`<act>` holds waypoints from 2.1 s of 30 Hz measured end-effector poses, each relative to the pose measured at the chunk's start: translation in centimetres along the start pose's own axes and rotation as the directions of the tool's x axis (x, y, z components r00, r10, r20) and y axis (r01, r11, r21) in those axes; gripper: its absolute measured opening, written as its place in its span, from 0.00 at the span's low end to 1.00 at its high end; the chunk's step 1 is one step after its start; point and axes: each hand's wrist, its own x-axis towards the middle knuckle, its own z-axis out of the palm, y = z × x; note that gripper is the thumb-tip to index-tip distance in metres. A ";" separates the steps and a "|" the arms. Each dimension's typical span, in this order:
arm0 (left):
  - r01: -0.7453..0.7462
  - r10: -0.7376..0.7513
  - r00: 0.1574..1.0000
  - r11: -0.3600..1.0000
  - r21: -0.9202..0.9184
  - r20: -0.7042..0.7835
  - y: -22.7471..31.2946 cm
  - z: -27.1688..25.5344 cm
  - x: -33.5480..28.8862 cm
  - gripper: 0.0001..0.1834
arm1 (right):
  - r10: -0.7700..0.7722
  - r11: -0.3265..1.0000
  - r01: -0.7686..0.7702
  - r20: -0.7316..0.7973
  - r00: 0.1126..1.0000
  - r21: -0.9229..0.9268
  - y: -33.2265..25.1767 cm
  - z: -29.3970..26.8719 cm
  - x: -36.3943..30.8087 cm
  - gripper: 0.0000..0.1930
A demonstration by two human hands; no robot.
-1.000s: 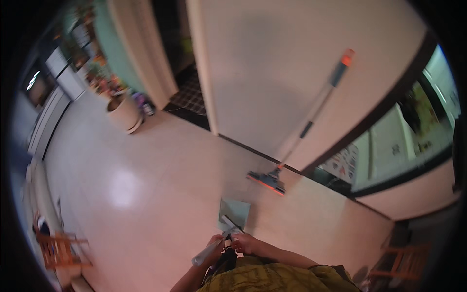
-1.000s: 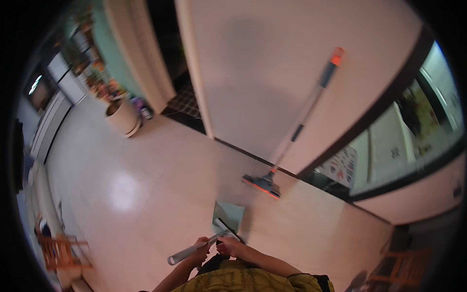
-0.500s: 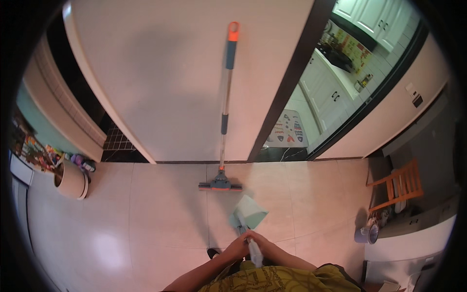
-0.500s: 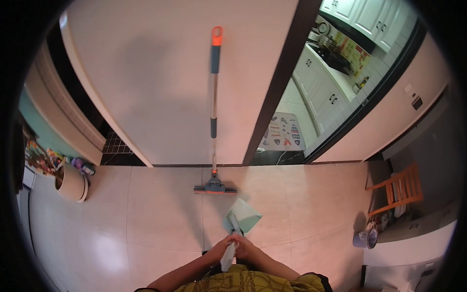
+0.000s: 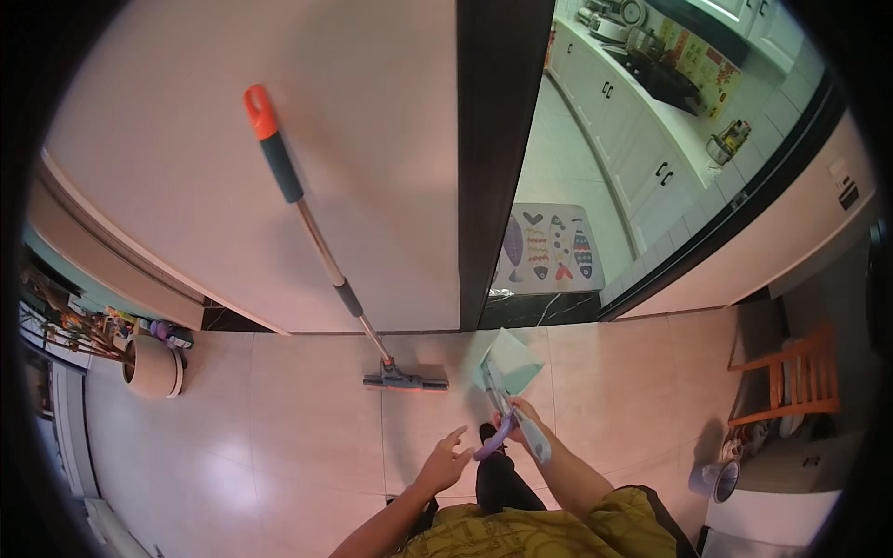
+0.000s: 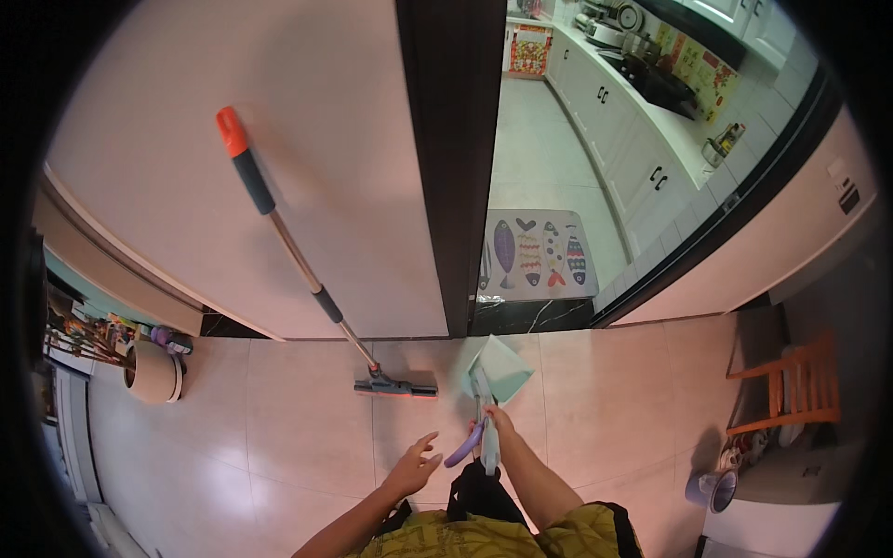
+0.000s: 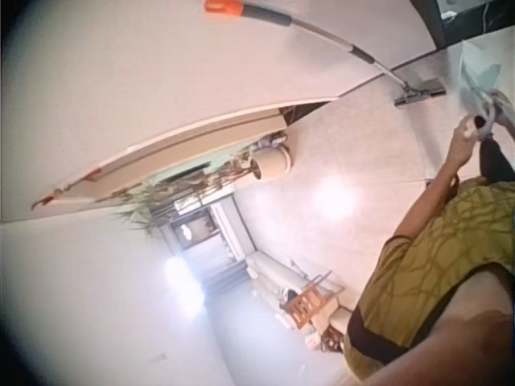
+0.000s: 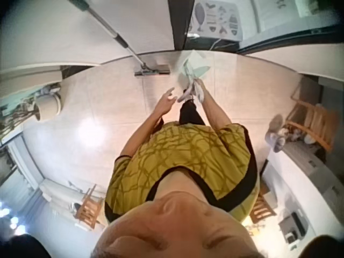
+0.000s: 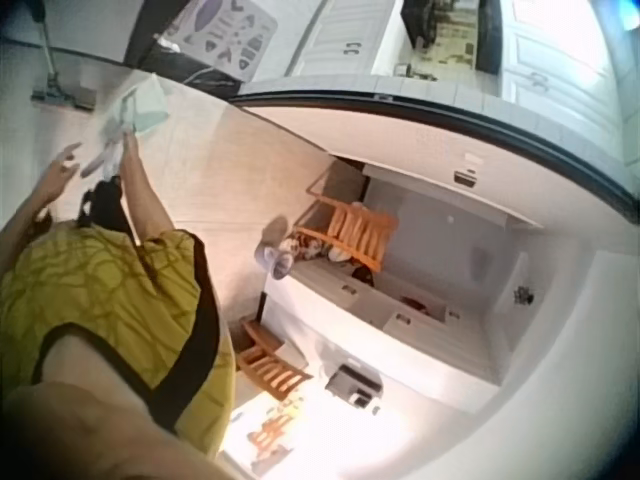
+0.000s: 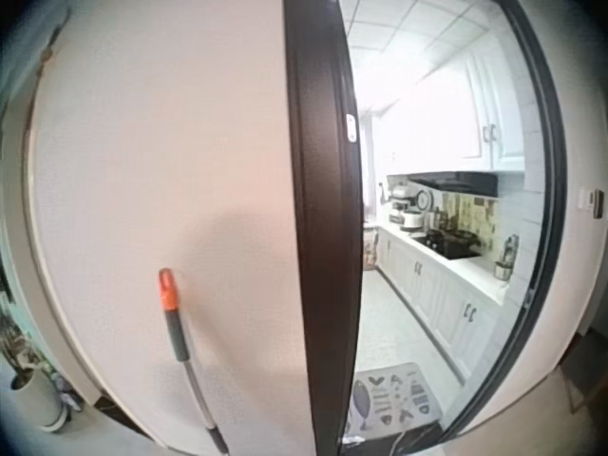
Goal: The person sweeps debris into a dustpan and empties it into a trash bin. They then switch to a mop and clean the tiled floor in the dining and living areas, moving around furniture and a table.
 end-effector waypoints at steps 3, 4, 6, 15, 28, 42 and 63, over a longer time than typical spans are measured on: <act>0.133 -0.135 0.989 0.991 -0.035 -0.066 -1.5 -0.1 0.0 0.25 | -0.069 0.990 0.054 -0.115 0.991 -0.132 -3.9 1.5 0.8 0.14; 0.182 -0.186 0.979 0.982 -0.056 -0.087 -2.6 0.0 -0.4 0.25 | -0.086 0.981 0.057 -0.153 0.985 -0.186 -4.9 2.5 0.8 0.13; 0.273 -0.284 0.951 0.957 -0.100 -0.124 -3.9 -0.2 -1.4 0.23 | -0.114 0.972 0.079 -0.152 0.982 -0.221 -7.0 3.6 1.1 0.13; 0.569 -0.681 0.693 0.718 -0.402 -0.236 -13.1 1.2 -9.2 0.20 | -0.123 0.983 0.120 -0.014 0.992 -0.140 -15.1 3.4 4.4 0.16; 0.502 -0.657 0.703 0.730 -0.463 -0.273 -14.7 1.9 -10.9 0.18 | -0.213 0.976 0.197 -0.224 0.951 -0.091 -17.8 8.0 2.2 0.28; 0.416 -0.643 0.682 0.733 -0.539 -0.349 -17.9 0.4 -15.0 0.18 | -0.421 0.905 0.377 -0.551 0.721 -0.198 -12.5 -2.8 0.9 0.16; 0.198 -0.917 0.216 0.377 -0.905 -0.335 -21.0 8.1 -27.5 0.17 | -0.263 -0.168 0.471 0.500 0.825 -0.866 1.9 36.7 10.9 0.28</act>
